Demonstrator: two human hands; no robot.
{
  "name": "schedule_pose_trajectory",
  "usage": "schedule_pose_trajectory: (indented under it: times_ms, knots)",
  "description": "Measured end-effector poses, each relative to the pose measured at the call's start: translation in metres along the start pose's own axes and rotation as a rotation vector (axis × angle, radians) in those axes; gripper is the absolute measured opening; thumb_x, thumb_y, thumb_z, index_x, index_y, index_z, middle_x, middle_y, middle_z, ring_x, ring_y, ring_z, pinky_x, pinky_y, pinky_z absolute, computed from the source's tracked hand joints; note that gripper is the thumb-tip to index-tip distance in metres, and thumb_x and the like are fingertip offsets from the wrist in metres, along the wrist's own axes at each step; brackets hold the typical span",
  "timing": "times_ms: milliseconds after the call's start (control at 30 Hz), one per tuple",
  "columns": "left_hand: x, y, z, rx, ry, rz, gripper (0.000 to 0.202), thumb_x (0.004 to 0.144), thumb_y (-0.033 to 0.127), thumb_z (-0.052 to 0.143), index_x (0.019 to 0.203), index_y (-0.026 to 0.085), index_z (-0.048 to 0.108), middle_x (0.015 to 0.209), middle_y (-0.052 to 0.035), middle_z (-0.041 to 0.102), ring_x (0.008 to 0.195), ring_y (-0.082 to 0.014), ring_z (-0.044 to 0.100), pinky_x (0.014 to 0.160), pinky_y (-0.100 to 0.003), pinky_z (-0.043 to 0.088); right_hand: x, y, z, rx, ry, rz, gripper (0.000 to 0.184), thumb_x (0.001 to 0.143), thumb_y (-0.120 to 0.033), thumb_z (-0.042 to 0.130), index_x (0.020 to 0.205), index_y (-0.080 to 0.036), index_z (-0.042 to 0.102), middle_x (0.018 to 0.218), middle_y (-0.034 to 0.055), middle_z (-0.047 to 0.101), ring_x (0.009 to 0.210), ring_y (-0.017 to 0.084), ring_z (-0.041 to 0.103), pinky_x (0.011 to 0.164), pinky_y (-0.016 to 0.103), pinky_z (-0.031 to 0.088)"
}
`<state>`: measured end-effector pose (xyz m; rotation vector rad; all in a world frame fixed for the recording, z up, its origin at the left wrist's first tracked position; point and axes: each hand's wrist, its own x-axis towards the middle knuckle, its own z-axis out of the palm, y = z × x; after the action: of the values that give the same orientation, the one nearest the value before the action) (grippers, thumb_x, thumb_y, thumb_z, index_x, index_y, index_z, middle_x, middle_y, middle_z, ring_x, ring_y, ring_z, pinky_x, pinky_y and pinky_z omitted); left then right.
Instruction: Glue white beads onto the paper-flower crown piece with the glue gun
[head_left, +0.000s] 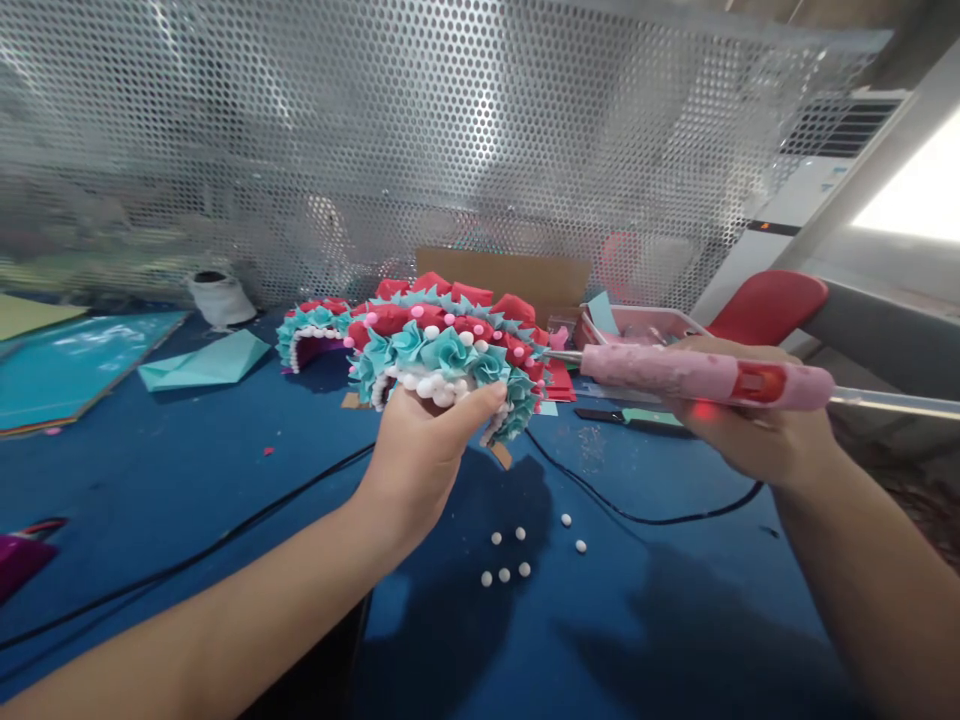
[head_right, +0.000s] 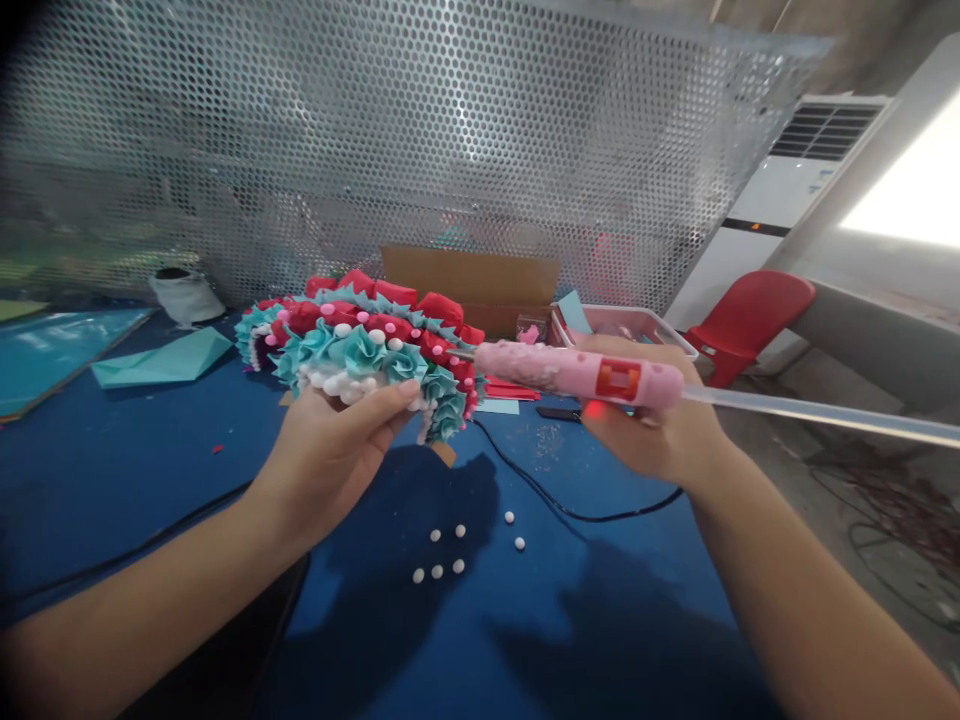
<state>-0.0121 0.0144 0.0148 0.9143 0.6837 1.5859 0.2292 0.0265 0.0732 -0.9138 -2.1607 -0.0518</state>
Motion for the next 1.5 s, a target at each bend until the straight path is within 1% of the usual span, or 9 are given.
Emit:
schedule_pose_trajectory:
  times_ms: [100, 200, 400, 500, 633, 933, 1033, 1200, 1500]
  knots:
    - [-0.002, 0.002, 0.002, -0.003, -0.003, -0.039, 0.021, 0.070, 0.014, 0.076, 0.079, 0.018, 0.058, 0.079, 0.0044, 0.061, 0.077, -0.0086, 0.059, 0.077, -0.023, 0.053, 0.003, -0.011, 0.009, 0.058, -0.039, -0.098, 0.012, 0.070, -0.010, 0.051, 0.073, -0.020, 0.058, 0.062, -0.0007, 0.059, 0.055, 0.011, 0.054, 0.049, 0.023, 0.043]
    - [-0.003, 0.003, 0.003, -0.005, -0.010, -0.064, 0.020, 0.070, 0.013, 0.075, 0.072, 0.017, 0.056, 0.077, 0.0045, 0.061, 0.075, -0.0077, 0.059, 0.075, -0.021, 0.053, 0.003, -0.012, 0.011, 0.059, -0.034, -0.142, 0.010, 0.069, -0.009, 0.052, 0.070, -0.018, 0.056, 0.061, -0.0011, 0.055, 0.055, 0.010, 0.051, 0.047, 0.023, 0.040]
    - [-0.005, 0.004, 0.003, -0.018, -0.015, -0.086, 0.028, 0.070, 0.013, 0.076, 0.059, 0.016, 0.051, 0.076, 0.0039, 0.063, 0.069, -0.0066, 0.059, 0.069, -0.019, 0.054, 0.002, -0.009, 0.013, 0.045, -0.036, -0.137, 0.008, 0.069, -0.011, 0.051, 0.069, -0.019, 0.054, 0.060, -0.0014, 0.055, 0.051, 0.009, 0.045, 0.045, 0.023, 0.037]
    - [-0.004, 0.004, 0.005, -0.039, -0.024, -0.096, 0.023, 0.070, 0.011, 0.075, 0.062, 0.016, 0.054, 0.073, 0.0049, 0.062, 0.069, -0.0065, 0.059, 0.068, -0.018, 0.054, 0.001, -0.010, 0.014, 0.023, -0.038, -0.171, 0.008, 0.068, -0.011, 0.050, 0.068, -0.019, 0.052, 0.059, -0.0010, 0.055, 0.050, 0.010, 0.045, 0.044, 0.024, 0.037]
    - [-0.004, 0.002, 0.005, -0.101, -0.105, -0.090, 0.012, 0.074, 0.009, 0.072, 0.073, 0.017, 0.062, 0.073, 0.0044, 0.061, 0.073, -0.0069, 0.059, 0.072, -0.019, 0.054, -0.002, -0.009, 0.016, 0.010, -0.006, -0.218, 0.011, 0.068, -0.009, 0.050, 0.071, -0.019, 0.054, 0.057, -0.0021, 0.050, 0.052, 0.011, 0.049, 0.047, 0.025, 0.040]
    - [-0.004, 0.004, 0.003, -0.149, -0.133, -0.088, 0.013, 0.075, 0.009, 0.072, 0.069, 0.016, 0.062, 0.069, 0.0049, 0.061, 0.071, -0.0060, 0.060, 0.072, -0.018, 0.055, -0.003, -0.012, 0.011, -0.021, 0.042, -0.188, 0.009, 0.072, -0.011, 0.051, 0.075, -0.019, 0.055, 0.059, -0.0019, 0.051, 0.049, 0.009, 0.042, 0.044, 0.023, 0.035]
    - [-0.005, 0.004, 0.004, -0.153, -0.112, -0.098, 0.016, 0.073, 0.008, 0.072, 0.066, 0.016, 0.061, 0.068, 0.0048, 0.062, 0.070, -0.0061, 0.061, 0.070, -0.017, 0.055, -0.003, -0.013, 0.010, -0.035, 0.019, -0.180, 0.009, 0.073, -0.011, 0.050, 0.075, -0.019, 0.054, 0.059, -0.0011, 0.050, 0.050, 0.009, 0.043, 0.044, 0.023, 0.035]
    - [-0.006, 0.002, 0.005, -0.143, -0.102, -0.081, 0.014, 0.071, 0.008, 0.074, 0.074, 0.017, 0.064, 0.072, 0.0041, 0.064, 0.074, -0.0081, 0.063, 0.074, -0.020, 0.055, -0.005, -0.012, 0.011, -0.023, 0.015, -0.173, 0.006, 0.074, -0.014, 0.050, 0.073, -0.020, 0.052, 0.059, -0.0011, 0.050, 0.049, 0.010, 0.043, 0.044, 0.024, 0.034]
    - [-0.006, 0.002, 0.004, -0.158, -0.113, -0.082, 0.014, 0.072, 0.008, 0.073, 0.069, 0.017, 0.063, 0.069, 0.0048, 0.065, 0.071, -0.0065, 0.063, 0.071, -0.018, 0.056, -0.005, -0.014, 0.010, -0.061, 0.015, -0.127, 0.005, 0.074, -0.017, 0.051, 0.071, -0.020, 0.053, 0.056, -0.0018, 0.049, 0.047, 0.010, 0.042, 0.044, 0.025, 0.032]
